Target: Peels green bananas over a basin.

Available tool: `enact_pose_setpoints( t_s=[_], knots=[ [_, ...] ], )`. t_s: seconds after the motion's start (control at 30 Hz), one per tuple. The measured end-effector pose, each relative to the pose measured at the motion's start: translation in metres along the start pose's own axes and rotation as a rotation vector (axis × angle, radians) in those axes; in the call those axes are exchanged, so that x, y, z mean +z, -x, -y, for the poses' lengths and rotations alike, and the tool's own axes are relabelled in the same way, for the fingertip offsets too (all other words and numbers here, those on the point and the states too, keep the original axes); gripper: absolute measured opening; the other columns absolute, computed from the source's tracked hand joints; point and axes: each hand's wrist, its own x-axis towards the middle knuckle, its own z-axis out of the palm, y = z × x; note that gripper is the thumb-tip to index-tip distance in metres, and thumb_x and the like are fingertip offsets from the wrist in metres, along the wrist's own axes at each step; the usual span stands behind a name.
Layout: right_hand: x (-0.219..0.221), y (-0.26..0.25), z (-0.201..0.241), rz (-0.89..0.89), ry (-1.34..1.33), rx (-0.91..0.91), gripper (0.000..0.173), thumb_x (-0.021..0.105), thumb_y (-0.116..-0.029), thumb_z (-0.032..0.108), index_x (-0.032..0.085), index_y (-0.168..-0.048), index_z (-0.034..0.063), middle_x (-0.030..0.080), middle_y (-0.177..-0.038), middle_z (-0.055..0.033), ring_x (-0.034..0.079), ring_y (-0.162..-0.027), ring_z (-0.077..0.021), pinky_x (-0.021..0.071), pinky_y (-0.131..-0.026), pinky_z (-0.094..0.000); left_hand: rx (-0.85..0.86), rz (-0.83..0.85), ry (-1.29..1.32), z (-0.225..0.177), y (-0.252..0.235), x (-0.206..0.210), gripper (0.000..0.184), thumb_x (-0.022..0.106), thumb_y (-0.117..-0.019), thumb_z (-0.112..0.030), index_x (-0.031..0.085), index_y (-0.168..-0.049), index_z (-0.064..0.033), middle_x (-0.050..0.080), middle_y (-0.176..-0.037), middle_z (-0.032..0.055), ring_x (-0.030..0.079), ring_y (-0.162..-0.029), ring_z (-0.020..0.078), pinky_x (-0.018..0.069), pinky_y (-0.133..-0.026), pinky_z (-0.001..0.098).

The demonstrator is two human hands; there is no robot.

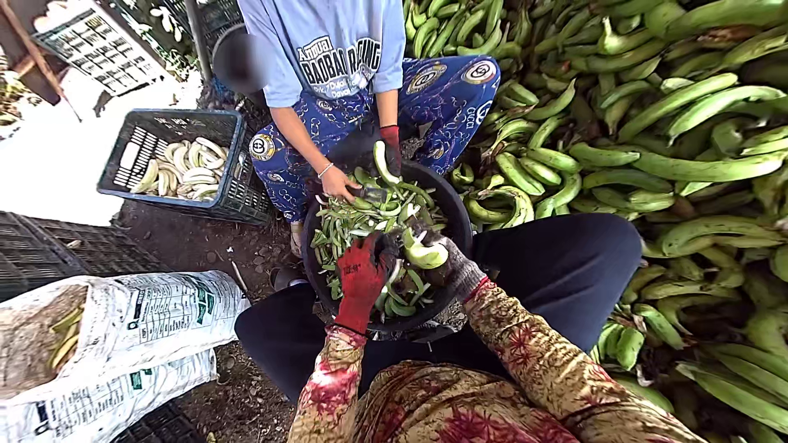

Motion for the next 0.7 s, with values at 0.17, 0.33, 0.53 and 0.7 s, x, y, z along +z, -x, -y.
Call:
enact_pose_setpoints(
  t_s=[0.17,0.33,0.53,0.7],
  knots=[
    [-0.007,0.010,0.011,0.053,0.269,0.144,0.030,0.045,-0.1084,0.020,0.060,-0.126,0.0005,0.069,-0.105,-0.0102,0.068,-0.093,-0.0154,0.0584,-0.083,-0.0322,-0.099,0.016,-0.039,-0.003,-0.027,0.006,0.042,0.058,-0.1018,-0.032,0.061,-0.141,-0.0152,0.065,-0.125,0.0223,0.065,-0.109,0.0421,0.0503,-0.091,0.0625],
    [-0.011,0.011,0.024,0.059,0.399,0.188,0.036,0.047,-0.1077,0.029,0.059,-0.132,0.0041,0.069,-0.105,-0.0089,0.067,-0.090,-0.0137,0.0574,-0.081,-0.0313,-0.263,0.005,0.041,0.017,-0.038,0.005,0.044,0.043,-0.1086,-0.041,0.058,-0.142,-0.0157,0.066,-0.129,0.0215,0.064,-0.116,0.0421,0.0478,-0.096,0.0664],
    [-0.014,-0.017,0.019,-0.290,0.155,-0.041,0.063,0.045,-0.1024,0.061,0.050,-0.144,0.0139,0.067,-0.118,-0.0101,0.066,-0.101,-0.0206,0.0571,-0.086,-0.0429,-0.073,0.101,0.179,-0.016,-0.001,0.002,0.043,0.050,-0.1042,-0.043,0.064,-0.135,-0.0171,0.071,-0.120,0.0109,0.069,-0.109,0.0269,0.0545,-0.095,0.0538],
    [0.022,-0.022,0.036,-0.668,0.152,-0.201,0.075,0.052,-0.0977,0.065,0.029,-0.158,0.0266,0.059,-0.139,-0.0116,0.063,-0.118,-0.0272,0.0531,-0.095,-0.0538,-0.055,0.027,0.120,-0.034,0.030,0.013,0.043,0.053,-0.1013,-0.035,0.064,-0.138,-0.0149,0.070,-0.118,0.0173,0.069,-0.104,0.0347,0.0551,-0.088,0.0547]
  ],
)
